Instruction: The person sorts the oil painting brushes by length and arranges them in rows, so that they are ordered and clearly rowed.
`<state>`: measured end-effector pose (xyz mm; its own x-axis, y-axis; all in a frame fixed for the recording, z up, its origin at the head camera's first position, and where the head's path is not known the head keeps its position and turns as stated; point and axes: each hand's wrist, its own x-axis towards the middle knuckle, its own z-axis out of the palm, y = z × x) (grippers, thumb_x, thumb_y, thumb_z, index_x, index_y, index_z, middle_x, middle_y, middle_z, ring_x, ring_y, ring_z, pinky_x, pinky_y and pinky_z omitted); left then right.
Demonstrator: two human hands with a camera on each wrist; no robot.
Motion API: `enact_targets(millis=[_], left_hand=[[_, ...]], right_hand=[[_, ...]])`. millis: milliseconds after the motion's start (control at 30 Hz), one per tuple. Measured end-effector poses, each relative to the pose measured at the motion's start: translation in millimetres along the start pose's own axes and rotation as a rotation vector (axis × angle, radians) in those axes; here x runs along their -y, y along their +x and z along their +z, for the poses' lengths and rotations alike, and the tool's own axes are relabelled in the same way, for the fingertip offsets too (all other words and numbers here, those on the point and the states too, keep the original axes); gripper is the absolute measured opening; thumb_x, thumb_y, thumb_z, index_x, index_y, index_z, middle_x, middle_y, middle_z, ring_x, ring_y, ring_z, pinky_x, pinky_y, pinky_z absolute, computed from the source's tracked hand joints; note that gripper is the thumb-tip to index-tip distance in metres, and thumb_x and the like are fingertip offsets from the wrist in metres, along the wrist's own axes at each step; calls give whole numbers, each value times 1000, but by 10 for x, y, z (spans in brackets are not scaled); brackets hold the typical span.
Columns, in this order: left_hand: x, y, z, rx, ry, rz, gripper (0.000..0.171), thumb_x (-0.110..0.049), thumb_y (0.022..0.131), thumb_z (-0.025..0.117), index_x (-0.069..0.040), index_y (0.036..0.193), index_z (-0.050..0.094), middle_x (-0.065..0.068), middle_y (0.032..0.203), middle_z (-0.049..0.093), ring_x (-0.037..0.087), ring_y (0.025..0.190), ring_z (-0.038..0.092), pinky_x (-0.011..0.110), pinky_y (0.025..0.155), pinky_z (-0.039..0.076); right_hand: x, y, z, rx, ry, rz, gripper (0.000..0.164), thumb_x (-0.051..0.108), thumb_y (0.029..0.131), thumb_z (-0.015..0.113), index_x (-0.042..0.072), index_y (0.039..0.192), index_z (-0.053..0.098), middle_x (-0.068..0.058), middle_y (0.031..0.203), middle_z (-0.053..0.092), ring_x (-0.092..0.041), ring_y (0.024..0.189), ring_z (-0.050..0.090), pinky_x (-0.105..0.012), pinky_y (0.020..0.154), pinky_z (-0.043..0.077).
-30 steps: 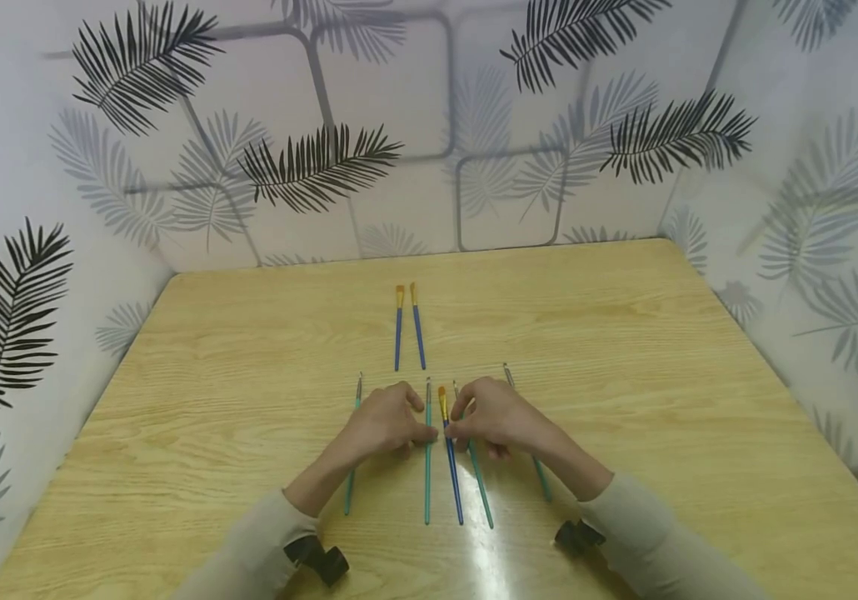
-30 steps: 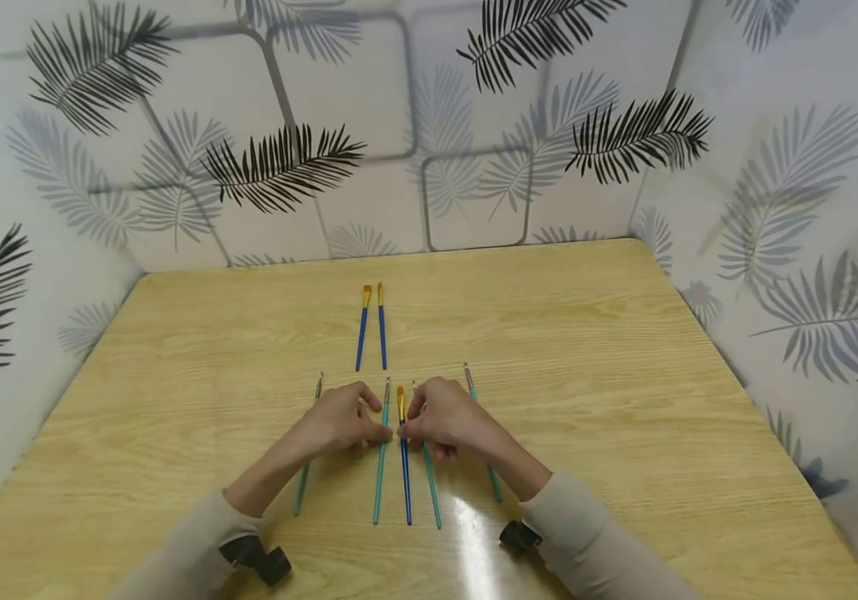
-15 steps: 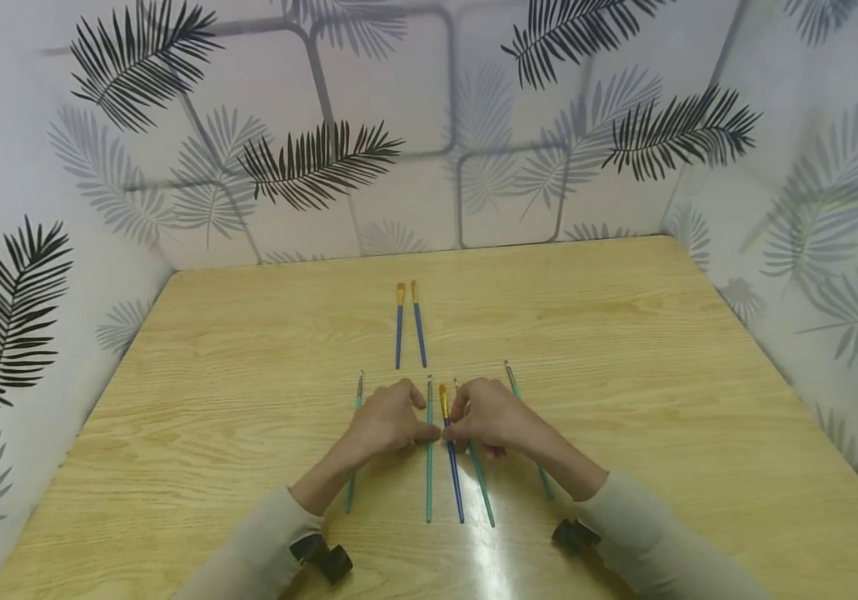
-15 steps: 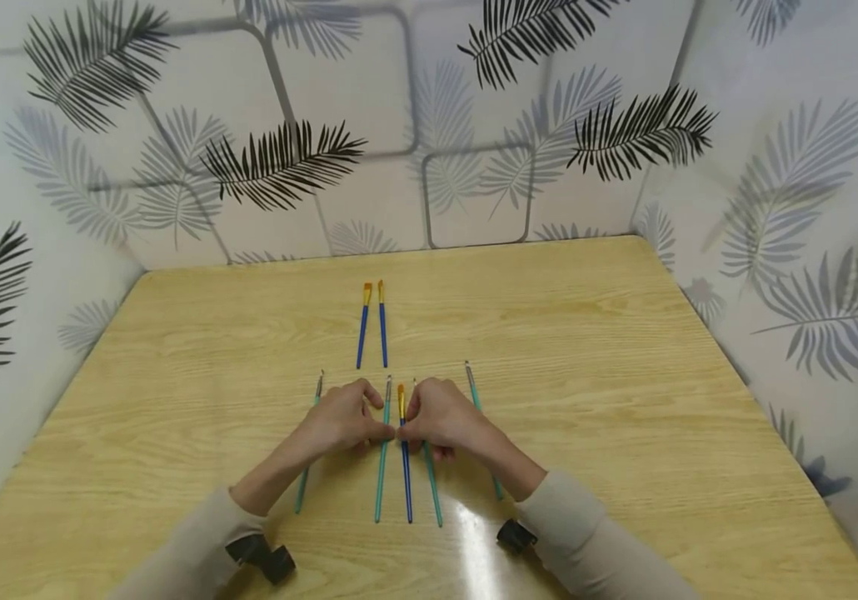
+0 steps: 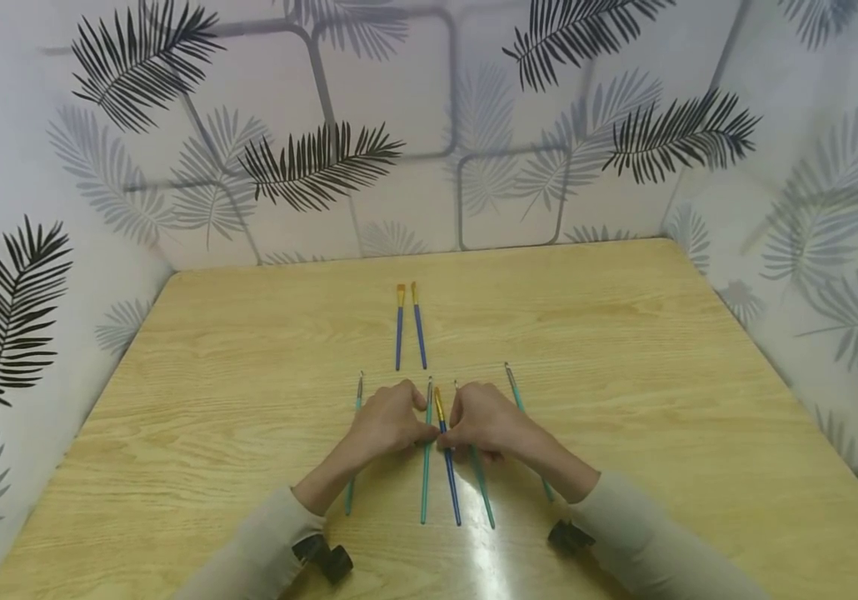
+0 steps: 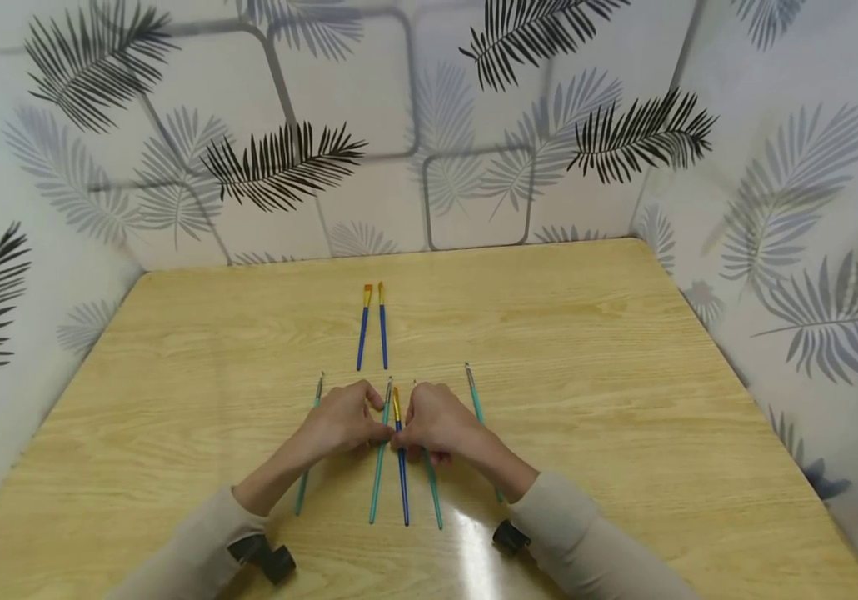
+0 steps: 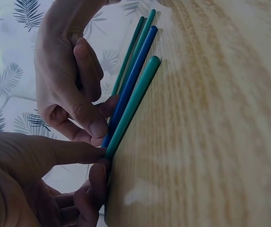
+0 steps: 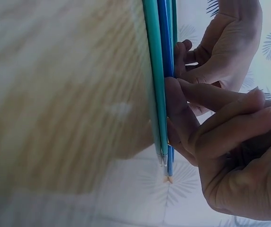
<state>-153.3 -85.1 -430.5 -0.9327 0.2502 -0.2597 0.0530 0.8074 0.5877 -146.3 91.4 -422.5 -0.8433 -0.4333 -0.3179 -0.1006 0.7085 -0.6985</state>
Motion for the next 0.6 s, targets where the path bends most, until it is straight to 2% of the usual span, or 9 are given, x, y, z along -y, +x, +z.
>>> enact_targets(millis=[167,467,600], left_hand=[[3,10,-5,-3,-11,15,46,-23,79,83,1,113,65,3,73,66,13,52,60,23,51,43],[2,25,-29,16,-42,20,39,-14,79,78,2,111,62,1,68,68,13,51,65,24,55,49],[8,23,-37,24,-55,31,38,-12,79,76,3,110,62,2,65,69,14,50,66,24,57,51]], right_hand=[[7,7,8,12,-3,9,30,18,85,78,5,60,69,-3,55,69,-5,29,44,-17,30,35],[14,17,41,25,-27,18,32,16,84,78,4,57,67,-6,51,66,-7,28,46,-18,30,36],[6,18,60,32,-23,-6,31,13,85,75,4,57,67,-5,50,66,-6,28,46,-18,30,37]])
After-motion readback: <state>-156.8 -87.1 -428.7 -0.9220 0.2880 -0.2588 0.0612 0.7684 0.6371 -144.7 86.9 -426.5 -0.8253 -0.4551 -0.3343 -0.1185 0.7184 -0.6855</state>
